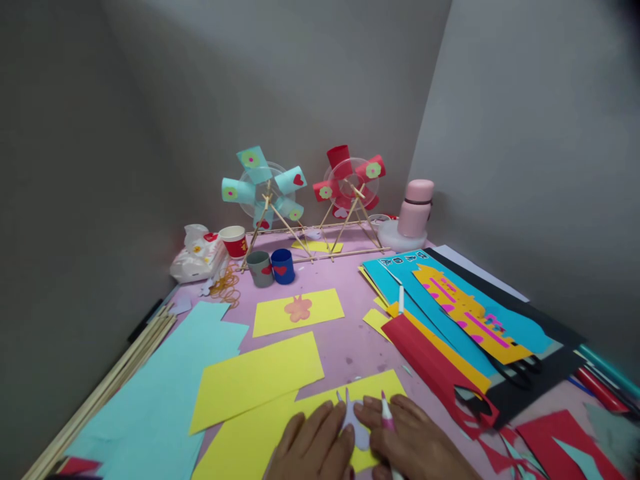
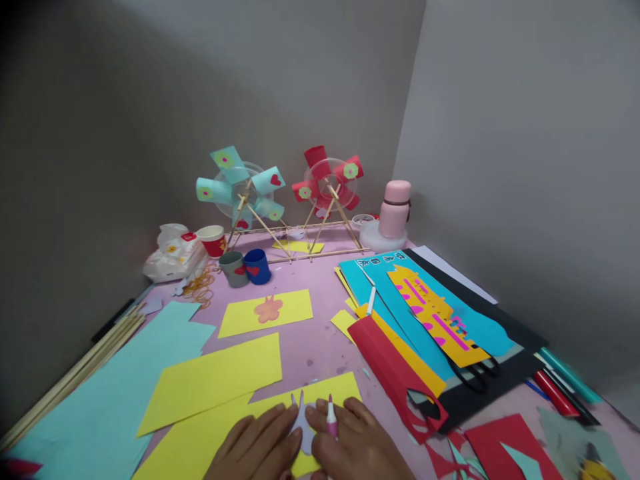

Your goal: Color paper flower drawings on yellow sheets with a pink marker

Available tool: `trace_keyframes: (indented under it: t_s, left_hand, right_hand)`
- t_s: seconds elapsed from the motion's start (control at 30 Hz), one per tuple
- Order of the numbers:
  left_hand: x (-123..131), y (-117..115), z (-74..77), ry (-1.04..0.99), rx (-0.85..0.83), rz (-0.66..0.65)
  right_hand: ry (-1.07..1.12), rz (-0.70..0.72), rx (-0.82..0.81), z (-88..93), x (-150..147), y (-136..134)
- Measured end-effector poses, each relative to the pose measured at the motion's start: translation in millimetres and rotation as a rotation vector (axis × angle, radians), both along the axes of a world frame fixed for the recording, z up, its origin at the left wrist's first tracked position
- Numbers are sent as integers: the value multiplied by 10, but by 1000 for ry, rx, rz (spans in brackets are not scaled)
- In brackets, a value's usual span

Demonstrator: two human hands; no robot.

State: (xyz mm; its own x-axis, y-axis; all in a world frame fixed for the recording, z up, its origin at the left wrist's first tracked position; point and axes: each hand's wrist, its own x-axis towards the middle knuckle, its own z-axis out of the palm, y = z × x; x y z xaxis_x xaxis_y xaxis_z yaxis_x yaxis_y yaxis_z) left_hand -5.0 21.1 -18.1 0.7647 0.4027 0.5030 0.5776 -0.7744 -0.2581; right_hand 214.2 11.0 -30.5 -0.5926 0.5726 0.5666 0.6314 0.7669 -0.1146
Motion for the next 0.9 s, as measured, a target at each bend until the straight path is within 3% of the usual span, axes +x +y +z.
trace_keyframes:
  t_s: [0.13, 0.3, 0.43, 0.57, 0.9]
  left_hand:
    - [26, -5, 62, 13, 69, -13]
    - [57, -11, 94, -64, -37, 1]
    - [60, 4, 106, -82, -113, -26]
    - [84, 10, 126, -120, -198, -30]
    - [86, 43, 265, -135, -297, 71]
  right_hand:
    - [98, -13, -20, 105, 37, -28]
    - [164, -16, -152, 265, 35, -42]
    - [18, 26, -154, 195, -34, -9]
    - [52, -12, -178, 115, -72, -8]
    - [124, -32, -358, 256, -80, -67]
